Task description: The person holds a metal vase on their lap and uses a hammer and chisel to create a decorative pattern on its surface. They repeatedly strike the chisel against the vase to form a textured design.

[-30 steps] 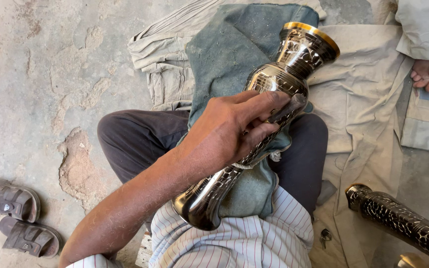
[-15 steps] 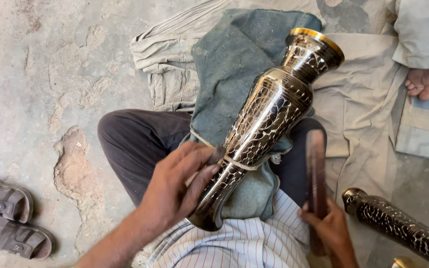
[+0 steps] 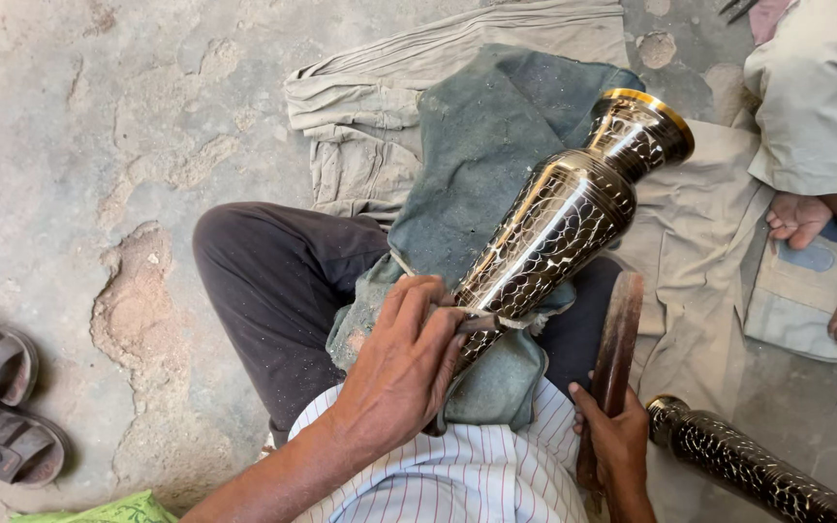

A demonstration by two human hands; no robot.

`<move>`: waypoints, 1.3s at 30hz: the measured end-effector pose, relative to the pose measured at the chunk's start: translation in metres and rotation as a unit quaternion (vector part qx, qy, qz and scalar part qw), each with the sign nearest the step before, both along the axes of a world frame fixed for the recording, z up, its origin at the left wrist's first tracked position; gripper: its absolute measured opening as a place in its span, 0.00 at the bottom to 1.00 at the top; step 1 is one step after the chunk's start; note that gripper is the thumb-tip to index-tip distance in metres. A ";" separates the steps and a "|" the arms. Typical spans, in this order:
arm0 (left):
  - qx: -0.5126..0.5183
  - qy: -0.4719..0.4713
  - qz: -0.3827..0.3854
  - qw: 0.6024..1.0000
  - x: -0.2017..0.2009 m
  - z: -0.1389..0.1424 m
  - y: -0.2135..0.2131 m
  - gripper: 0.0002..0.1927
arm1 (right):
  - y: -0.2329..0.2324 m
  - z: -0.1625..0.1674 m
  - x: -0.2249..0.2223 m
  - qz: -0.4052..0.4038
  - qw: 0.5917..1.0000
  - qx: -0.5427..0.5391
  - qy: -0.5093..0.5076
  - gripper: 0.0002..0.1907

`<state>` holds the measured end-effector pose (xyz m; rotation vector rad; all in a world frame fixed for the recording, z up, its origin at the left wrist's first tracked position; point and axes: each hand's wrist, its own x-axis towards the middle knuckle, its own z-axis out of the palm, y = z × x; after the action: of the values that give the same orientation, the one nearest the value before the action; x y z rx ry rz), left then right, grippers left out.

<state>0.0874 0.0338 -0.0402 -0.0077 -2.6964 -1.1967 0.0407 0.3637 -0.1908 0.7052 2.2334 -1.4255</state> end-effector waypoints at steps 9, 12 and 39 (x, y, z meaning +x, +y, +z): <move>-0.033 0.068 -0.087 0.993 0.008 -0.002 0.005 0.16 | 0.005 -0.003 0.000 -0.018 1.000 -0.006 -0.003 0.21; 0.020 0.122 -0.065 0.990 0.011 0.000 0.005 0.15 | 0.006 -0.003 -0.002 -0.003 1.000 0.008 -0.007 0.21; 0.265 0.019 -0.215 0.940 -0.100 0.005 -0.032 0.23 | -0.013 0.110 0.010 0.022 0.953 -0.209 0.218 0.28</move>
<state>-0.0126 0.0019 -0.0349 -0.5606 -2.3121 -1.9862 0.0505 0.3503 -0.0809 0.2100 2.1046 -2.1042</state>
